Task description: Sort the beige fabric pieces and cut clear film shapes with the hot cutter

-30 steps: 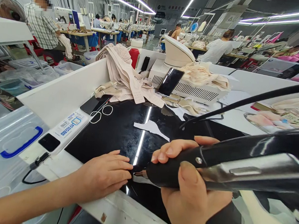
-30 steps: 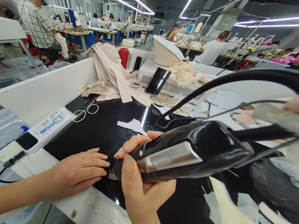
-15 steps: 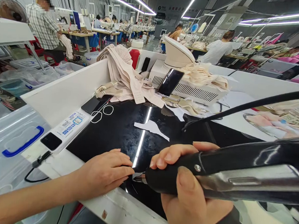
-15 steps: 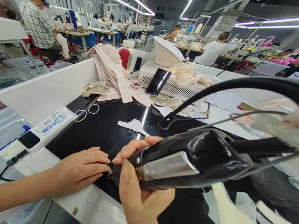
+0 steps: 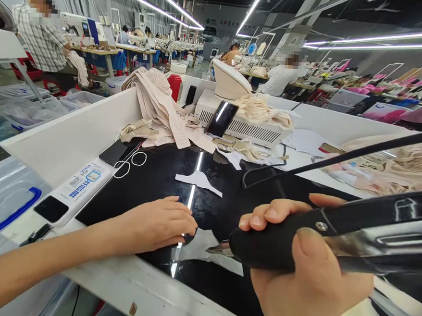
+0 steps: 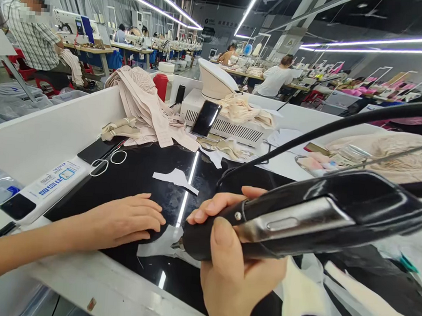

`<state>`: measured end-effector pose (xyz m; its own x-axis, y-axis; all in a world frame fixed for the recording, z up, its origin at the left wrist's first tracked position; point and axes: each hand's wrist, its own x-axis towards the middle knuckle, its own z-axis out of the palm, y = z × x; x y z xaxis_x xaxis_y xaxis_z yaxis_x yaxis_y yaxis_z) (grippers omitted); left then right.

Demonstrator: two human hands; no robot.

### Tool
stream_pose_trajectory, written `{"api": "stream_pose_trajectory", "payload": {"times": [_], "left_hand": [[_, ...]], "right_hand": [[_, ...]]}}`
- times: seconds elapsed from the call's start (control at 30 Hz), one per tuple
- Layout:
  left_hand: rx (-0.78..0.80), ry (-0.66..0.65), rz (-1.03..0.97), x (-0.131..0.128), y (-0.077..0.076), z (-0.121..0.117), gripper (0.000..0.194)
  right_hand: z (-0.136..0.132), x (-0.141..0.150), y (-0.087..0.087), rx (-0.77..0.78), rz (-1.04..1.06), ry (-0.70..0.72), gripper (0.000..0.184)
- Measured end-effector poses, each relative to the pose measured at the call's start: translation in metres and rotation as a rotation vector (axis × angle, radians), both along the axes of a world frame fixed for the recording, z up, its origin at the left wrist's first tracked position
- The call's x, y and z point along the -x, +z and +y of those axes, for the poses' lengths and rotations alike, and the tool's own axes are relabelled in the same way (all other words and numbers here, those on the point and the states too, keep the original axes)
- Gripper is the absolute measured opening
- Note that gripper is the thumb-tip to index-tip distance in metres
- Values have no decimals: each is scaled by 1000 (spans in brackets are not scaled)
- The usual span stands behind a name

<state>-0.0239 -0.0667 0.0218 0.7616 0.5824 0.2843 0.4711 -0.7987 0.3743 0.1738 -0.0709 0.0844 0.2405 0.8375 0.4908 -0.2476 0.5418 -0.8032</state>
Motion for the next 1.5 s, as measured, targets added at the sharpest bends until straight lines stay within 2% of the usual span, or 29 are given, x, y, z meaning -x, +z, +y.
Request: {"api": "stream_pose_trajectory", "payload": {"times": [0.13, 0.27, 0.5, 0.93, 1.3, 1.5], "left_hand": [[226, -72, 65, -10, 11, 18, 42], [311, -127, 112, -10, 12, 22, 55], [329, -134, 76, -4, 5, 21, 58], [315, -134, 33, -6, 2, 23, 65], [307, -139, 29, -6, 2, 23, 69], [280, -135, 54, -6, 2, 22, 70]], "right_hand": [[0, -3, -7, -32, -10, 8, 33], [0, -6, -11, -38, -27, 23, 33], [6, 1, -15, -60, -17, 34, 34], [14, 10, -26, -88, -26, 62, 33], [11, 13, -26, -79, -38, 39, 30], [3, 14, -26, -81, -11, 107, 33]]}}
